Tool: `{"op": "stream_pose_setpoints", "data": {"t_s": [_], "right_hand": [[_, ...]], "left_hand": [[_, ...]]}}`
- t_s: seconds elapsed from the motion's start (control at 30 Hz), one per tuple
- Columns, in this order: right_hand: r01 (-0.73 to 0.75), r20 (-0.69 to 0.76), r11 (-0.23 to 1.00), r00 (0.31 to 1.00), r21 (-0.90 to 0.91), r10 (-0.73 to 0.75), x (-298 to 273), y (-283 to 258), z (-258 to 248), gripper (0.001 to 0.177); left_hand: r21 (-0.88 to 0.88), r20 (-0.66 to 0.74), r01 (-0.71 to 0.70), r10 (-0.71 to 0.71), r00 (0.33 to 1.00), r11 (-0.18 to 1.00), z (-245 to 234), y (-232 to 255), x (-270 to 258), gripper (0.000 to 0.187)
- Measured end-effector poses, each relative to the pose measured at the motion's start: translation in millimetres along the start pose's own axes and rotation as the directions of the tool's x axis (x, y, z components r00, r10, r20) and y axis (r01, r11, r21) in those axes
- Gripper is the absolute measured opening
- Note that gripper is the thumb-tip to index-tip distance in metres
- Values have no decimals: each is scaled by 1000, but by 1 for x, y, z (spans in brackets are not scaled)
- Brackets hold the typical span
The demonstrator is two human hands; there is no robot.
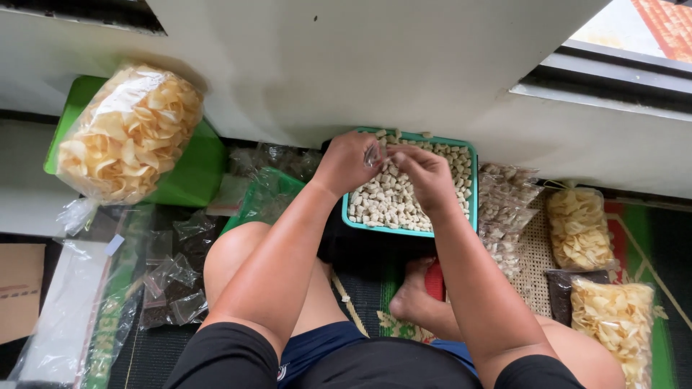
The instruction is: The person is manually packaging small snack items into individual plastic bags and sealing them using a lighter while sitting on the floor.
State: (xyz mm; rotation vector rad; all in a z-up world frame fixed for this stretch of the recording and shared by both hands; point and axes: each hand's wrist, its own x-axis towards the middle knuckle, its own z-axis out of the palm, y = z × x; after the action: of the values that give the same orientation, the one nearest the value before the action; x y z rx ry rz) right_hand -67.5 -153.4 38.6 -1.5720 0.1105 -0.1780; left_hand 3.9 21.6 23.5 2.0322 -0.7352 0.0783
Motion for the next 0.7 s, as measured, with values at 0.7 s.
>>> {"op": "stream_pose_setpoints", "data": {"t_s": [0.7], "right_hand": [[29,160,423,947,-906,279,13,150,-23,27]], "left_hand": [[-55,20,23,-22,1000,998,1,-8,-1,21]]}}
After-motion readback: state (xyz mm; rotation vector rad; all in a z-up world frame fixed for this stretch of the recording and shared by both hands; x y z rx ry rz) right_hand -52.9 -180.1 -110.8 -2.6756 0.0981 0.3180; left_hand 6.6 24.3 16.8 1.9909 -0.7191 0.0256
